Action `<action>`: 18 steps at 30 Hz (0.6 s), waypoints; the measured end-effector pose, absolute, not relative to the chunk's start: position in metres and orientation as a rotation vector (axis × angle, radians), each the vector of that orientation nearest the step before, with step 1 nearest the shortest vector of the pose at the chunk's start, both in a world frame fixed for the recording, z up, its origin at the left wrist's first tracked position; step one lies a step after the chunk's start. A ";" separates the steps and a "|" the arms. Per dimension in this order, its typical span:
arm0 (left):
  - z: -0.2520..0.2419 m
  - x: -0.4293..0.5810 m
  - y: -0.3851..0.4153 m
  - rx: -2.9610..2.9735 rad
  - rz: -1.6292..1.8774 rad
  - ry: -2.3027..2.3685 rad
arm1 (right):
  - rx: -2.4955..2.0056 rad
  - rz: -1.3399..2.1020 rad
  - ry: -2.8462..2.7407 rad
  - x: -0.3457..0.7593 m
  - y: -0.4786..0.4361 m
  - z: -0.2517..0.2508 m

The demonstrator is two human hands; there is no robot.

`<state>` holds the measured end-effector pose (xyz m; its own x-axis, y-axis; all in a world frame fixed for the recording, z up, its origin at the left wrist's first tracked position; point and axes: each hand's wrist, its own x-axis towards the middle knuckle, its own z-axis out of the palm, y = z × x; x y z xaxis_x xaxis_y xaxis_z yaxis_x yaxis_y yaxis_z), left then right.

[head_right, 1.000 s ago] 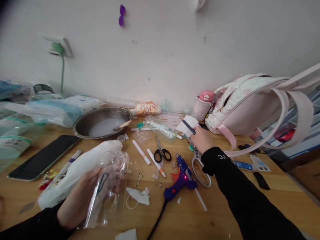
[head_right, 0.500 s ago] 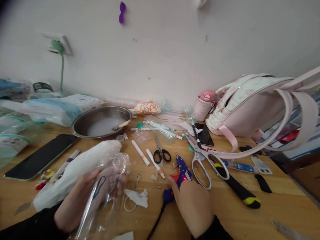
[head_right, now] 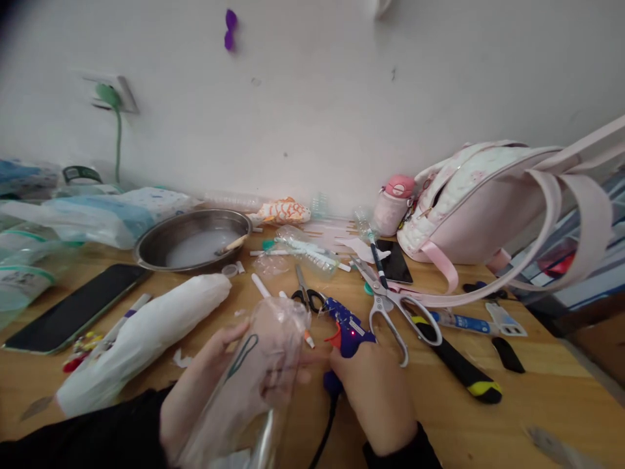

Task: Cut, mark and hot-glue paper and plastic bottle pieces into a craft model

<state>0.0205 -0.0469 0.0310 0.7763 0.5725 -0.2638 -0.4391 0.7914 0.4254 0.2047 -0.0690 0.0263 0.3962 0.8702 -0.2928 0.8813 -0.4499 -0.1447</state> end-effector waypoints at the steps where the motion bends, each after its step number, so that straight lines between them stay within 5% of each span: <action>1: 0.032 0.029 -0.046 0.311 0.559 0.393 | 2.624 -0.514 1.601 0.204 -0.071 0.028; 18: 0.035 0.052 -0.017 0.161 0.630 0.385 | 2.849 -0.306 1.515 0.199 -0.091 0.030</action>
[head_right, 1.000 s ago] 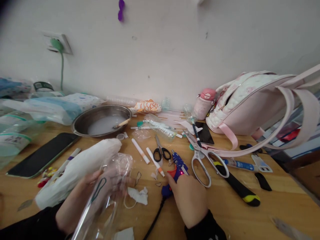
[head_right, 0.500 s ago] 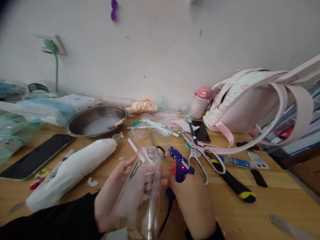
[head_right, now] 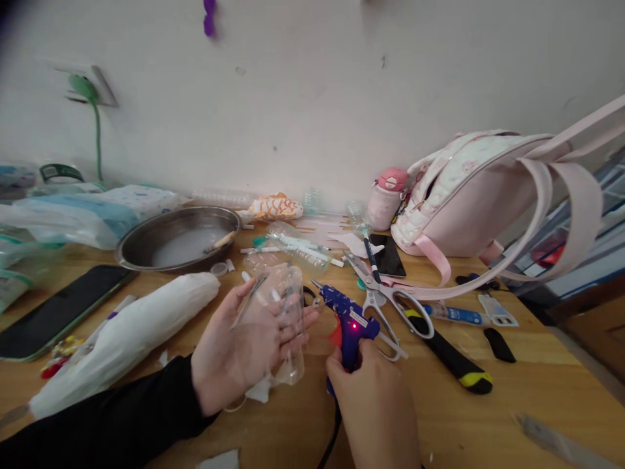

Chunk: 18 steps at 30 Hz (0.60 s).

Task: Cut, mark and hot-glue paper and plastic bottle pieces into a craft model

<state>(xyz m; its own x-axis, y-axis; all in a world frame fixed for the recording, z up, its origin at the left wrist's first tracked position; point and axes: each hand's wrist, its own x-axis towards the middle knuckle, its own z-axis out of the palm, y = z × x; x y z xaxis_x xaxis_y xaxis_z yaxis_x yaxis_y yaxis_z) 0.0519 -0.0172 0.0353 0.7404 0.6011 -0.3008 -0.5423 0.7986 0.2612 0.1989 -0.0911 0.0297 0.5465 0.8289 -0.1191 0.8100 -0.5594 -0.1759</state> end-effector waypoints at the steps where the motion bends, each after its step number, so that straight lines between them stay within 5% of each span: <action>1: 0.037 0.052 -0.016 0.150 0.632 0.401 | -2.652 0.309 -1.402 0.199 -0.092 0.028; 18: 0.033 0.030 -0.036 0.208 0.611 0.478 | -1.879 0.827 -0.712 0.210 -0.102 0.016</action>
<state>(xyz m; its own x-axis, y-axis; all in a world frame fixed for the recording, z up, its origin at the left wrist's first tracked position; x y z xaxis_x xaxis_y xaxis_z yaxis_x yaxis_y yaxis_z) 0.0295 -0.0360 0.0329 0.7152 0.5943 -0.3679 -0.5000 0.8028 0.3248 0.2097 -0.1016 0.0157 0.6047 0.7575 -0.2458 0.1304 -0.3987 -0.9078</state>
